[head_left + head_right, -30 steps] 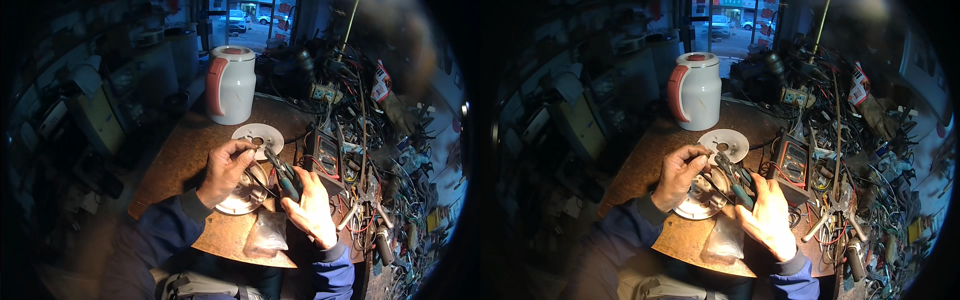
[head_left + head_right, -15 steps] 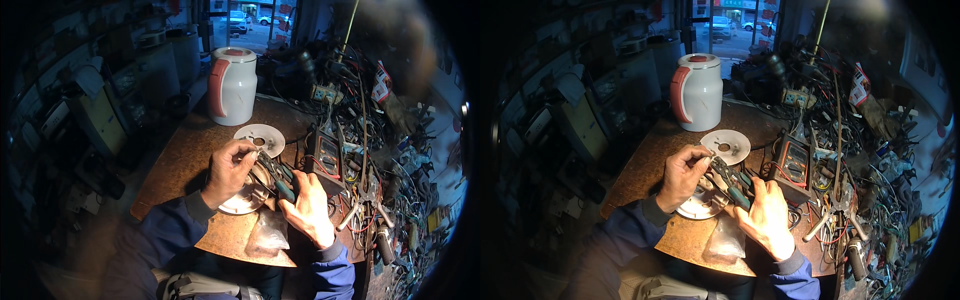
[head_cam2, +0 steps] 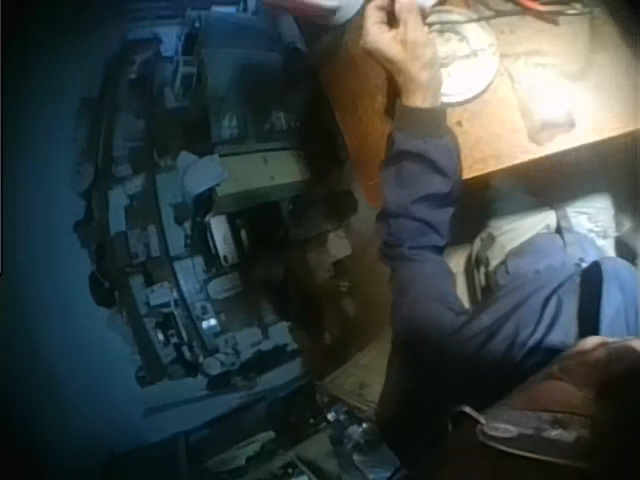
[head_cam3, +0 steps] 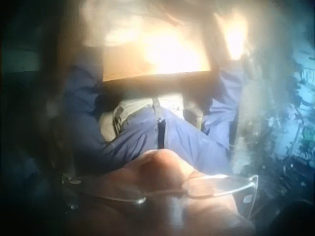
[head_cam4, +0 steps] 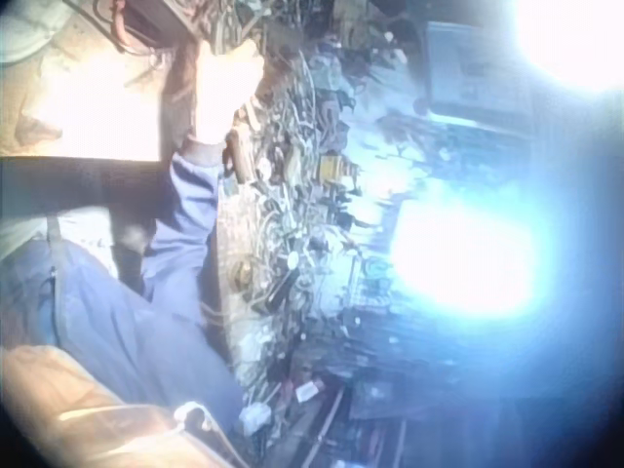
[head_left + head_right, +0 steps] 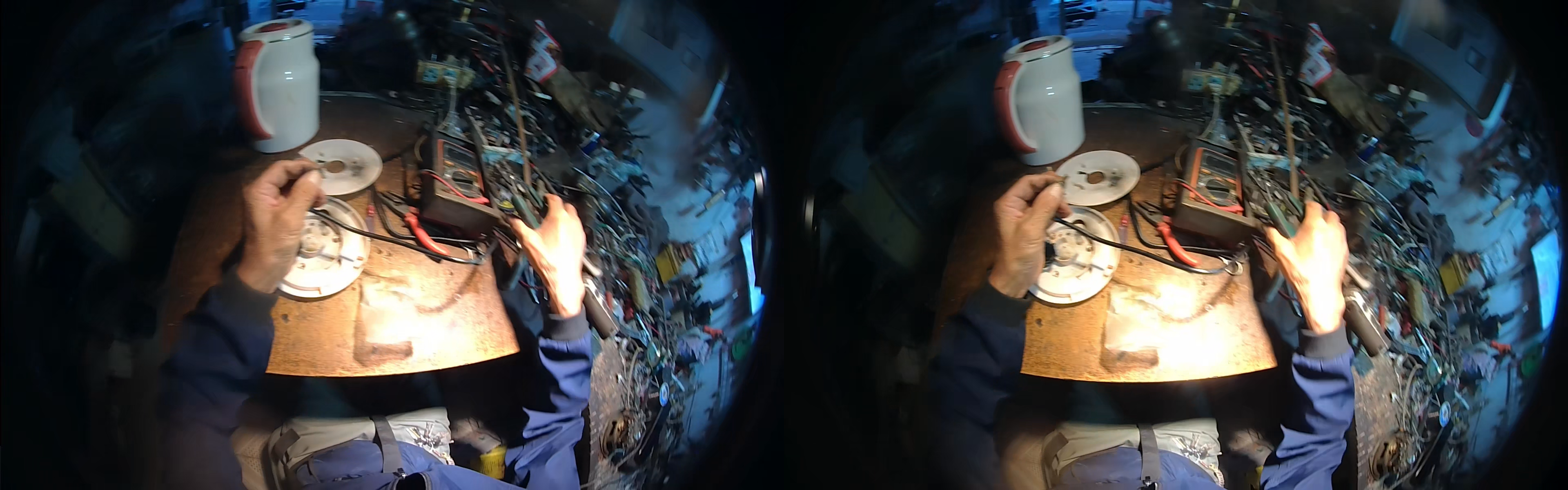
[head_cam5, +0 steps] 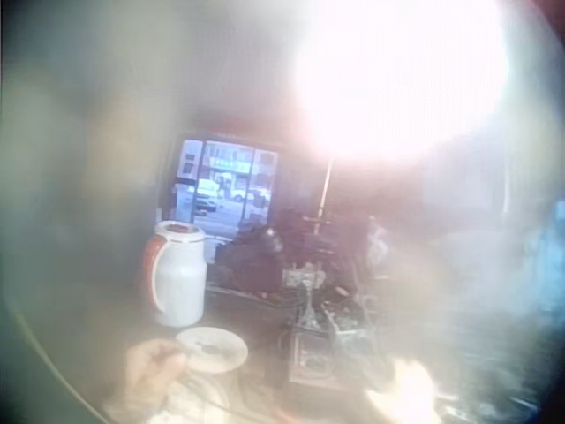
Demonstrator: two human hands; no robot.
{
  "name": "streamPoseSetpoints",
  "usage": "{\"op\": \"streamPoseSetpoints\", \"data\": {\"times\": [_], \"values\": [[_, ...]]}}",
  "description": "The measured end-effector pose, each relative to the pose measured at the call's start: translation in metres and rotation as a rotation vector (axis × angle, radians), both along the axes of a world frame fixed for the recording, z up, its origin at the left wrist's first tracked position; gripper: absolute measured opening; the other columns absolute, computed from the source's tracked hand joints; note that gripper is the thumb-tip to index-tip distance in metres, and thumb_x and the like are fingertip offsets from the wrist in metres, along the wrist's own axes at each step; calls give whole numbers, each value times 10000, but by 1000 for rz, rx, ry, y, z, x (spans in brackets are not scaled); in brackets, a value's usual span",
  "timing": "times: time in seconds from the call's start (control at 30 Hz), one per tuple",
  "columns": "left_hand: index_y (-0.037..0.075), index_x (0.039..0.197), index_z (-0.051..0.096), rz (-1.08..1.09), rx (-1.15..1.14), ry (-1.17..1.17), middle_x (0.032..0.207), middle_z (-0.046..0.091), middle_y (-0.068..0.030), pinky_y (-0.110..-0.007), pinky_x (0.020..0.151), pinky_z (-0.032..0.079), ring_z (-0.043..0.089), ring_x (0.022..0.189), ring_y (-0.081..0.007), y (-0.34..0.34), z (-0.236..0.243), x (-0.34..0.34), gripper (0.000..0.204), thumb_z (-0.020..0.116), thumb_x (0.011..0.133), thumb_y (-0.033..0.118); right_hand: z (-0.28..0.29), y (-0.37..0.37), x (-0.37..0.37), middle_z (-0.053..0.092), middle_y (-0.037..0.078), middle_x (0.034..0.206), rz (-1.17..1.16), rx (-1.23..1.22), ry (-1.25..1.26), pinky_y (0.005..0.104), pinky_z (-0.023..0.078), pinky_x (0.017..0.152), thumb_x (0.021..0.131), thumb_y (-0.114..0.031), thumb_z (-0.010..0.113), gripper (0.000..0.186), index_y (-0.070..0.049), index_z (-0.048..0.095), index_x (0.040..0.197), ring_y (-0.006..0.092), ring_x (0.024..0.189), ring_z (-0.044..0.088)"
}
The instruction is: The person works at a cluttered workbench, stripping and twisting wires, then retrieves a small plastic bag from a drawer and uses pliers to crimp a connector onto a wire. The person also handles a white circular component and a multimeter on the table.
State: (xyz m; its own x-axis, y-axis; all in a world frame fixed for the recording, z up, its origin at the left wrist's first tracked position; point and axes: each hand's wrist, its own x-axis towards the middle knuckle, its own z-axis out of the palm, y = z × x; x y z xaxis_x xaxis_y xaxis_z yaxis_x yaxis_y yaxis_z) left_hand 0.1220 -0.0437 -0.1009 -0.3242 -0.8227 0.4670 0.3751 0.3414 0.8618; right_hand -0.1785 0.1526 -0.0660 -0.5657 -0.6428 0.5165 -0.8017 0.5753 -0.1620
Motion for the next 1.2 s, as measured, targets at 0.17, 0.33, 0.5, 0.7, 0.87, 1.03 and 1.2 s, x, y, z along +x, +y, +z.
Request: {"op": "streamPoseSetpoints", "data": {"times": [0.17,0.33,0.5,0.7,0.87,1.03,1.2], "values": [[11,1069,682,-38,28,-13,818,648,-12,-226,736,506,594,755,-73,-1,1,3,140,671,977,116,-3,-11,-24,664,302,1000,-59,139,60,491,549,804,716,-444,878,664,86,662,1053,434,939,664],[8,1074,682,-46,29,-30,829,649,-16,-234,740,510,595,756,-75,-3,1,2,149,670,983,125,-18,-20,-40,659,282,1019,-15,218,61,479,527,855,716,-469,871,672,75,675,1061,427,991,643],[6,1074,681,-24,15,-14,836,651,-18,-235,733,505,594,756,-75,-4,2,6,154,671,985,131,-17,-13,-37,652,265,1026,156,149,84,489,502,894,727,-338,870,578,48,669,1107,420,1017,628],[7,1079,679,-42,9,-1,829,645,-15,-222,722,498,591,750,-72,-2,3,2,153,662,986,127,31,23,4,633,184,880,293,-4,56,459,518,779,816,-128,774,296,1,655,1055,368,889,644],[8,1034,686,-27,1,-24,817,641,-5,-223,706,496,592,740,-67,0,4,7,132,649,993,127,63,62,47,663,147,831,349,-268,-7,348,534,687,865,-32,704,82,10,667,926,287,735,670],[-1,1043,683,-49,-17,-37,816,638,-11,-224,711,491,587,743,-72,1,2,4,139,646,996,124,32,99,55,636,136,767,340,-166,-39,386,533,662,856,-81,720,96,-13,653,849,317,698,651],[-6,1047,679,-54,-2,-45,825,635,-13,-222,701,483,582,742,-71,-1,0,2,139,646,996,119,-22,107,38,585,187,809,171,41,63,463,505,648,812,-225,785,280,-10,622,883,371,752,610]]}}
